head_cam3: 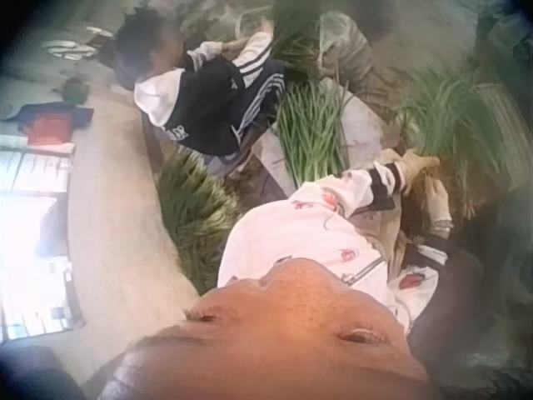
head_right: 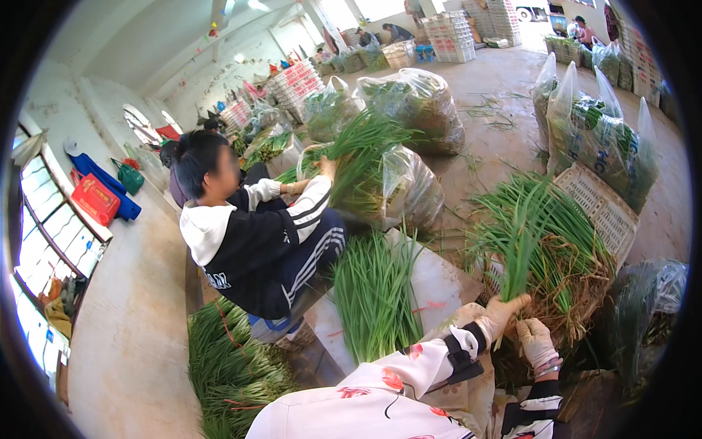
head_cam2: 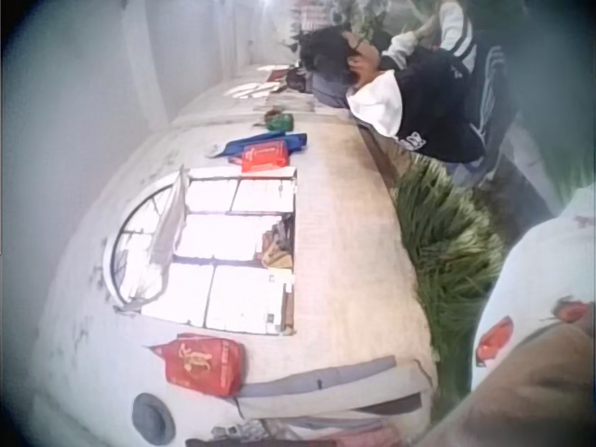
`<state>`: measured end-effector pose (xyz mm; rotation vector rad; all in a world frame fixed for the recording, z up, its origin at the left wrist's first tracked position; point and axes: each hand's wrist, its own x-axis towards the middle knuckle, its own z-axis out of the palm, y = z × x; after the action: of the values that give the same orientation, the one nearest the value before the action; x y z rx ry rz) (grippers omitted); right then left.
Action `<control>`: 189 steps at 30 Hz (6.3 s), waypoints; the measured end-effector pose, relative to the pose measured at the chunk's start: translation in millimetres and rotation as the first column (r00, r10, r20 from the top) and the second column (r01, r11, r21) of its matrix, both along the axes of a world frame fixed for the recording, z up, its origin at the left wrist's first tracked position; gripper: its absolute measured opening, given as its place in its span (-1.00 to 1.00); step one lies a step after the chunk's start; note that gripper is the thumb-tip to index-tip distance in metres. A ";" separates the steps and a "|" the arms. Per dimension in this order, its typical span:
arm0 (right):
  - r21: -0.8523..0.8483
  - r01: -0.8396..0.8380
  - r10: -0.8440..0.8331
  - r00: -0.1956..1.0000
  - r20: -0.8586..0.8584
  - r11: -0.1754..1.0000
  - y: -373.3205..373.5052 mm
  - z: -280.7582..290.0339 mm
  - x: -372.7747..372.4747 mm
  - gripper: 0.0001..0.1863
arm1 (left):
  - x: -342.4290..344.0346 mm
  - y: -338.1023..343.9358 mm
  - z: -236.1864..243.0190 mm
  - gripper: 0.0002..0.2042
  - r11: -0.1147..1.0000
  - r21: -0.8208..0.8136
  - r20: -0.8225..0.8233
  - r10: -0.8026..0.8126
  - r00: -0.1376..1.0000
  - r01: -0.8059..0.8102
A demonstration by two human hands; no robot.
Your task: The person secures a bundle of green stalks with a red tie and pulls away dry or discolored leaves from the bottom of the bundle while seated among many large bags of produce.
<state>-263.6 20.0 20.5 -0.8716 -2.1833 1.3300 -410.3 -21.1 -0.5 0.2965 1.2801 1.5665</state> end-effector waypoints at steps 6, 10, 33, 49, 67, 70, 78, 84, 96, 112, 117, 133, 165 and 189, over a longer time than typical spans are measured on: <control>0.258 0.107 -0.114 0.993 0.010 0.960 17.5 23.4 25.0 -0.71 | -0.5 5.5 25.4 -0.66 0.969 -0.002 -0.103 0.245 0.964 -0.247; 0.709 -0.062 -0.258 0.906 0.335 0.702 34.0 8.0 32.7 -0.60 | -45.7 -6.1 22.1 -0.71 0.913 -0.061 0.125 0.407 0.905 -0.403; 0.588 0.600 -0.635 0.751 -0.181 0.542 -21.0 13.8 3.3 -0.71 | -36.2 -13.8 30.2 -0.77 0.973 0.126 0.329 0.145 0.933 -0.196; 0.587 0.421 -0.418 0.896 -0.150 0.691 -24.1 71.1 13.2 -0.72 | -2.0 -43.9 51.6 -0.78 0.941 0.019 0.067 -0.338 0.939 0.338; 0.327 0.226 -0.389 0.677 0.625 0.918 1.1 79.4 128.0 -0.89 | -22.9 -62.2 40.5 -0.68 0.787 0.616 0.498 -0.419 0.759 0.029; 0.478 0.569 -0.676 0.733 0.074 0.669 9.6 41.4 100.7 -0.88 | -16.5 -52.5 36.9 -0.69 0.743 0.669 0.535 -0.492 0.687 0.012; 0.624 0.265 -0.659 0.495 0.566 0.735 96.0 -2.1 34.1 -0.85 | -19.3 -55.2 44.4 -0.61 0.873 0.487 0.572 -0.312 0.759 -0.008; 0.458 0.632 -0.666 0.738 -0.111 0.625 112.2 39.1 61.7 -0.84 | -19.6 -48.9 35.1 -0.57 0.866 0.499 0.581 -0.309 0.753 -0.030; 0.461 0.565 -0.639 0.769 0.006 0.684 55.3 32.7 61.0 -0.84 | -13.5 -46.6 39.8 -0.66 0.940 0.340 0.545 -0.183 0.818 -0.016; 0.682 0.613 -0.832 0.555 -0.013 0.399 80.5 50.0 57.6 -0.87 | -19.0 -43.2 33.8 -0.74 0.949 0.316 0.554 -0.182 0.812 -0.003; 0.683 0.385 -0.745 0.562 0.360 0.621 92.2 32.6 65.8 -0.86 | -16.5 -40.0 36.7 -0.72 0.970 0.243 0.537 -0.127 0.834 -0.009; 0.850 0.248 -0.329 0.940 -0.094 0.465 62.1 57.9 -5.5 -0.82 | -11.0 -22.3 35.4 -0.74 0.993 0.101 0.426 -0.097 0.899 0.060; -0.552 0.388 -0.675 0.422 -0.606 0.738 21.2 27.8 60.4 -0.79 | -32.6 -17.8 48.5 -0.79 0.999 -0.011 0.381 0.045 0.924 -0.044; -0.449 0.200 -0.479 0.549 -0.685 0.871 -7.0 64.7 11.4 -0.82 | -22.4 -21.7 45.3 -0.82 0.996 -0.063 0.065 -0.062 0.996 0.067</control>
<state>-252.2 12.9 85.2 -0.5972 -1.0520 1.4910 -432.7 -42.8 44.8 0.2431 1.2586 1.4653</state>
